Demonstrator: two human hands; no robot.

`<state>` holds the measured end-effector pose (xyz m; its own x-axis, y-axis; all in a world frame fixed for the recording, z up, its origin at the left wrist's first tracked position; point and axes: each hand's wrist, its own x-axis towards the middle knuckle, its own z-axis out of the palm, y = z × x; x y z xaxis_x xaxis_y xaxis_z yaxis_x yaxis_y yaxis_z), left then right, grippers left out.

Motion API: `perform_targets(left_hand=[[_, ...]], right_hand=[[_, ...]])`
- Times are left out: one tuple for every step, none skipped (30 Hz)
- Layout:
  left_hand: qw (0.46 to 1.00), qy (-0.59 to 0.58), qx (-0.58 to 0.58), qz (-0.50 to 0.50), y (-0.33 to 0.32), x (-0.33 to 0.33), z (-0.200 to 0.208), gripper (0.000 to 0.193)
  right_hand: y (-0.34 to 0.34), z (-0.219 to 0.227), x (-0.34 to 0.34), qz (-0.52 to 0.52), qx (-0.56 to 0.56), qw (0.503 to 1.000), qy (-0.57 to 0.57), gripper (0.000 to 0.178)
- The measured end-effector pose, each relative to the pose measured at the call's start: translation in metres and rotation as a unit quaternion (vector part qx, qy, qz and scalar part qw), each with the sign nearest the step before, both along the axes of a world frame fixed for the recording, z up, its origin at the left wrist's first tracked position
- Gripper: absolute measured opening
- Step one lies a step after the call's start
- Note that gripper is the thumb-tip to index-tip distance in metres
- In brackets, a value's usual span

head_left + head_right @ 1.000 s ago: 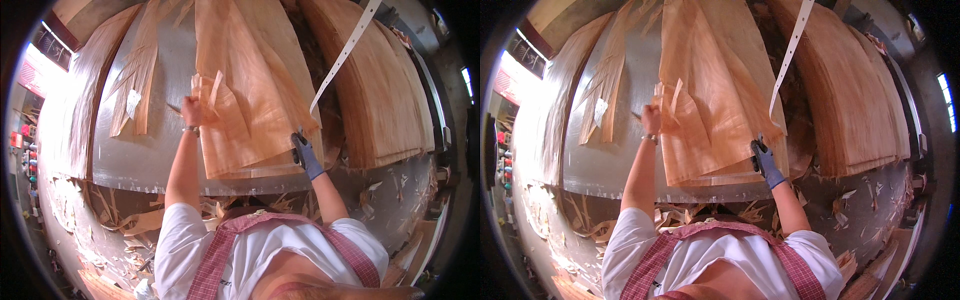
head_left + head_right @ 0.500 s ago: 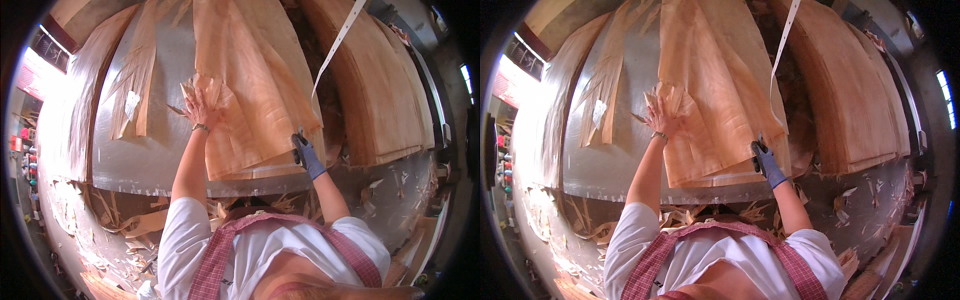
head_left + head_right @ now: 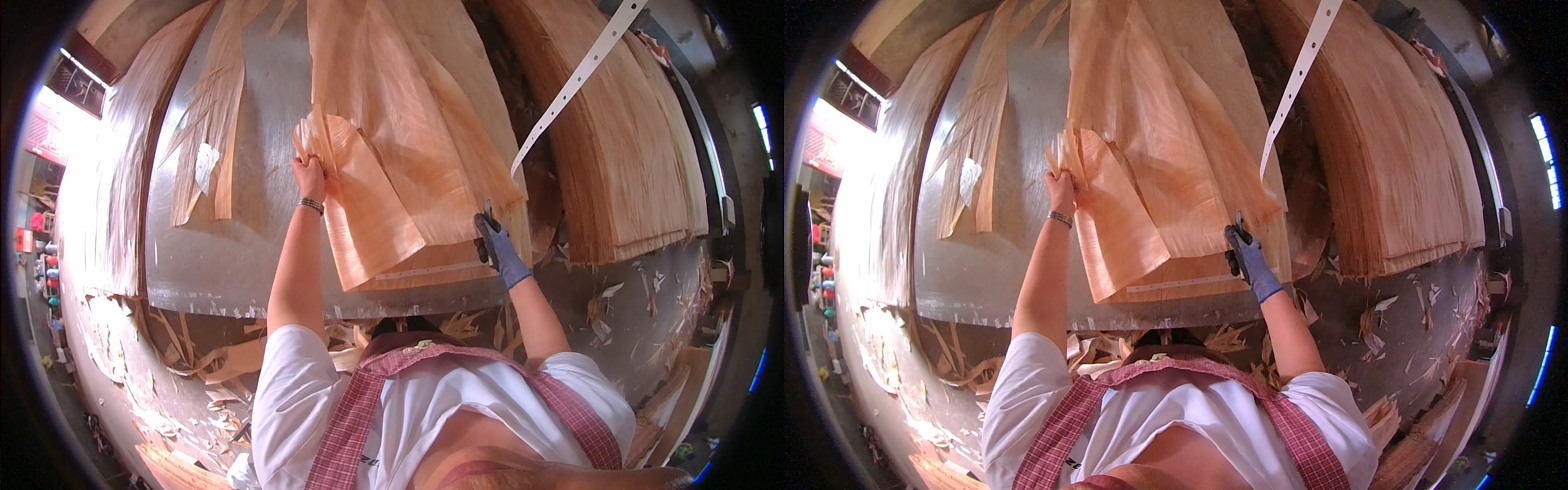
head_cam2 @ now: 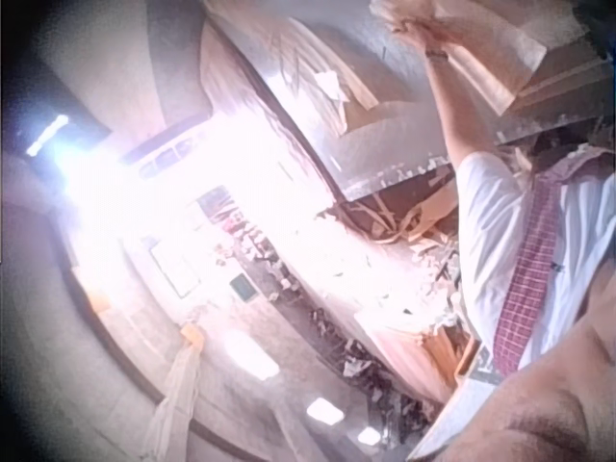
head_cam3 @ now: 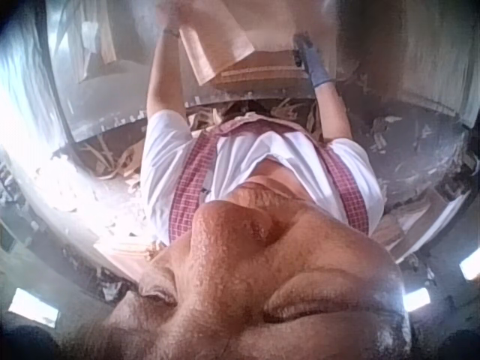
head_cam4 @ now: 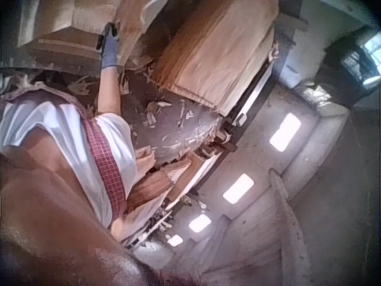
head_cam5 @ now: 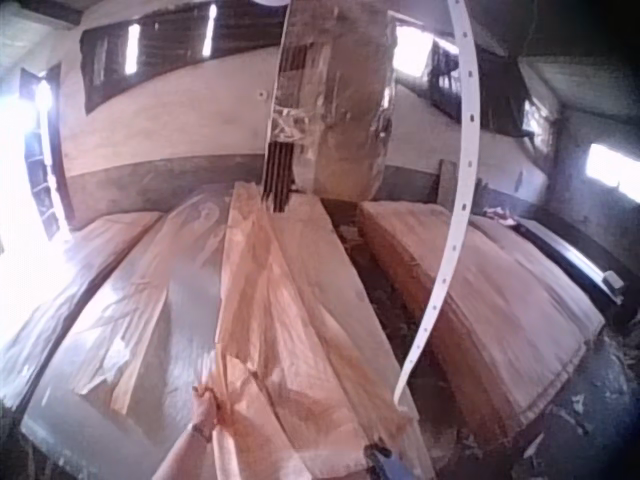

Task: The person trims wood veneer sheets using a knife, applies strips of tape to the surfaces by hand, and moves individual sheets between large stacks on a worktable.

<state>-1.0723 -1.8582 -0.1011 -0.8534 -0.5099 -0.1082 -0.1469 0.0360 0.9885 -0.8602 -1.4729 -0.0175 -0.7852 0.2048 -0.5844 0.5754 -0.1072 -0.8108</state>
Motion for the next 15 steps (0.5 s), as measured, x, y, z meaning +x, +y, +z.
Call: perform_targets(left_hand=[[0.999,-0.027,0.02,-0.024,0.023,0.006,0.023,0.016],[0.992,-0.076,0.021,-0.103,0.038,0.018,0.054,0.015],[0.99,-0.022,-0.014,-0.135,0.035,0.029,0.055,0.015],[0.984,0.031,-0.05,-0.167,0.032,0.039,0.057,0.016],[0.972,0.083,-0.084,-0.201,0.031,0.048,0.056,0.016],[0.949,0.128,-0.184,-0.222,0.027,0.059,0.045,0.017],[0.913,0.17,-0.282,-0.241,0.024,0.071,0.034,0.017],[0.885,0.126,-0.318,-0.315,0.031,0.086,0.036,0.018],[0.85,0.082,-0.353,-0.382,0.034,0.101,0.043,0.019],[0.825,0.063,-0.377,-0.416,0.038,0.111,0.048,0.02],[0.799,0.042,-0.403,-0.445,0.038,0.121,0.055,0.022],[0.769,0.02,-0.426,-0.476,0.038,0.131,0.057,0.023],[0.769,0.014,-0.405,-0.495,0.037,0.14,0.058,0.023],[0.768,0.009,-0.385,-0.511,0.035,0.148,0.06,0.023],[0.767,0.005,-0.364,-0.529,0.033,0.156,0.065,0.023]], right_hand=[[0.014,-0.008,0.007,-0.017,0.009,1.0,-0.02,0.042],[0.022,-0.012,0.012,-0.029,0.015,0.999,-0.037,0.044],[0.019,-0.011,0.009,-0.021,0.013,0.999,-0.03,0.043],[0.016,-0.011,0.006,-0.015,0.01,1.0,-0.022,0.042],[0.013,-0.009,0.005,-0.011,0.009,1.0,-0.016,0.042],[0.01,-0.007,0.002,-0.001,0.003,1.0,-0.011,0.042],[0.006,-0.006,-0.001,0.008,-0.003,1.0,-0.006,0.041],[0.01,-0.006,0.002,0.004,-0.003,1.0,-0.005,0.041],[0.012,-0.007,0.003,0.001,-0.002,1.0,-0.009,0.041],[0.013,-0.008,0.003,-0.001,0.0,1.0,-0.013,0.041],[0.012,-0.008,0.003,0.001,-0.001,1.0,-0.015,0.041],[0.013,-0.009,0.003,-0.005,0.0,1.0,-0.019,0.041],[0.013,-0.011,0.003,-0.012,0.001,1.0,-0.023,0.04],[0.013,-0.01,0.003,-0.017,0.003,1.0,-0.024,0.04],[0.014,-0.011,0.004,-0.014,-0.003,1.0,-0.017,0.04]])
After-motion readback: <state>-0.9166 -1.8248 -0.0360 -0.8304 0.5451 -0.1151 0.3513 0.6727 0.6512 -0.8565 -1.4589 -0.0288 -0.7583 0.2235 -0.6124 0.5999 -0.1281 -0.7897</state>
